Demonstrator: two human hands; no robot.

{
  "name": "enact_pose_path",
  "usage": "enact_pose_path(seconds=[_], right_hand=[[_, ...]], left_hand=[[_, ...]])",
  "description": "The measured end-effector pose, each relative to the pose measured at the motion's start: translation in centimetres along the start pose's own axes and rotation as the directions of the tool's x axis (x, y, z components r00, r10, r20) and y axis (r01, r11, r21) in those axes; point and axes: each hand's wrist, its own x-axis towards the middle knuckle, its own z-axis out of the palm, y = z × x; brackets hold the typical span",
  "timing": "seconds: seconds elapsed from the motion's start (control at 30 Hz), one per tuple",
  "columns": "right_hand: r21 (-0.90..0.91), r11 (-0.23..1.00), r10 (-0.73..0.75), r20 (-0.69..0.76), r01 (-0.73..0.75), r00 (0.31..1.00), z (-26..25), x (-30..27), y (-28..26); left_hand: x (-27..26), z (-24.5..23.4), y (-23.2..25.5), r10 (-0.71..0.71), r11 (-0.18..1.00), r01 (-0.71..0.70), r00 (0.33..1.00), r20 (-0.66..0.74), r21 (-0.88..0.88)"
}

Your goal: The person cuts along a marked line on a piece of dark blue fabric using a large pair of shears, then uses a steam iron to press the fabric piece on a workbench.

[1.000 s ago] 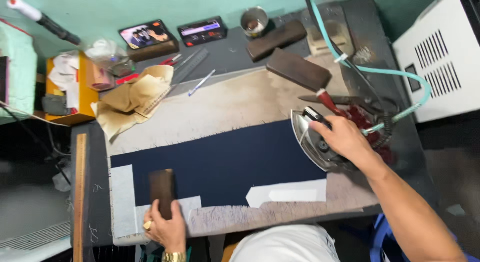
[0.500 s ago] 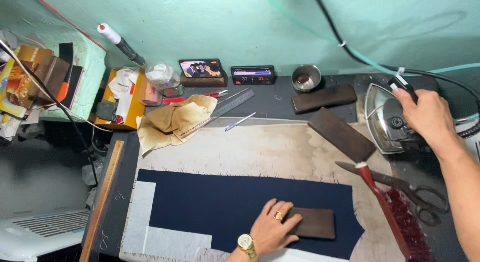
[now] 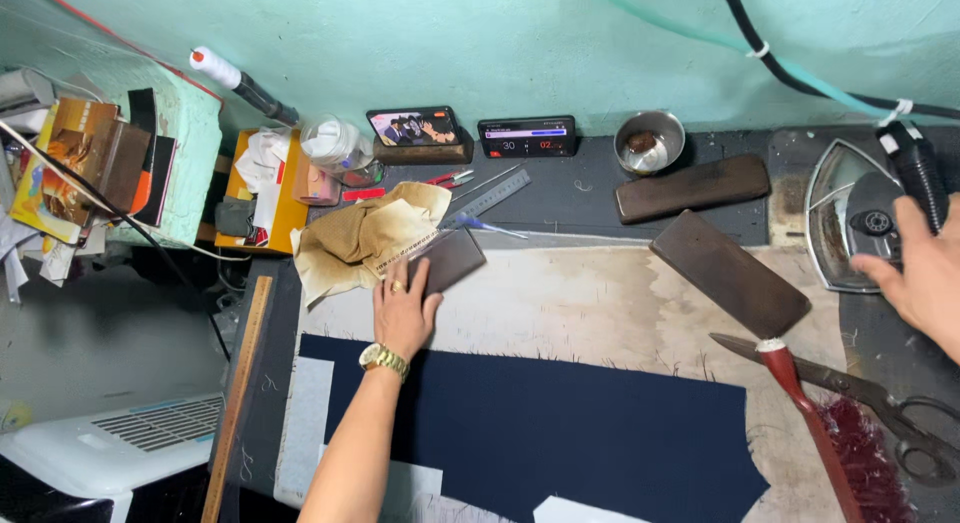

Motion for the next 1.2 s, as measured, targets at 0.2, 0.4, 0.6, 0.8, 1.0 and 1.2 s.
enact_pose_path(seconds=[0.2,0.4,0.6,0.8,1.0,1.2], right_hand=[[0.451,0.892,-0.009,-0.048,0.030,0.999,-7.5,-2.4,-1.7],[0.606,0.472,-0.021,0.733,-0.640,0.679,-26.9,-7.0,-13.3],[0.749,0.657,-0.088,0.193,-0.089,0.977,-11.4,-14.6,-17.3],[0.568,0.738,0.143,0.395,-0.364,0.907,-13.8,-17.9,-17.8],[0.551,0.295,0.558,0.564,-0.781,0.609,-19.1,-27.6,-21.5],[0.584,0.063,0.722,0.534,-0.810,0.441,-17.1,-36.4,-25.4]], left_hand=[[-3.0,2.4,-0.2,-0.107,0.976,0.023,0.914,-0.391,-0.215],[-9.2,4.0,-8.9,-0.034,0.977,-0.046,0.929,-0.368,-0.209],[-10.1,6.7,-22.1,-0.096,0.995,0.096,0.994,0.055,0.005],[-12.0,5.8,-22.2,-0.120,0.993,0.119,0.993,-0.011,-0.021],[-20.0,7.0,-11.0,0.200,0.937,-0.293,0.897,-0.394,-0.191],[-21.8,7.9,-8.3,0.243,0.911,-0.352,0.880,-0.408,-0.215]])
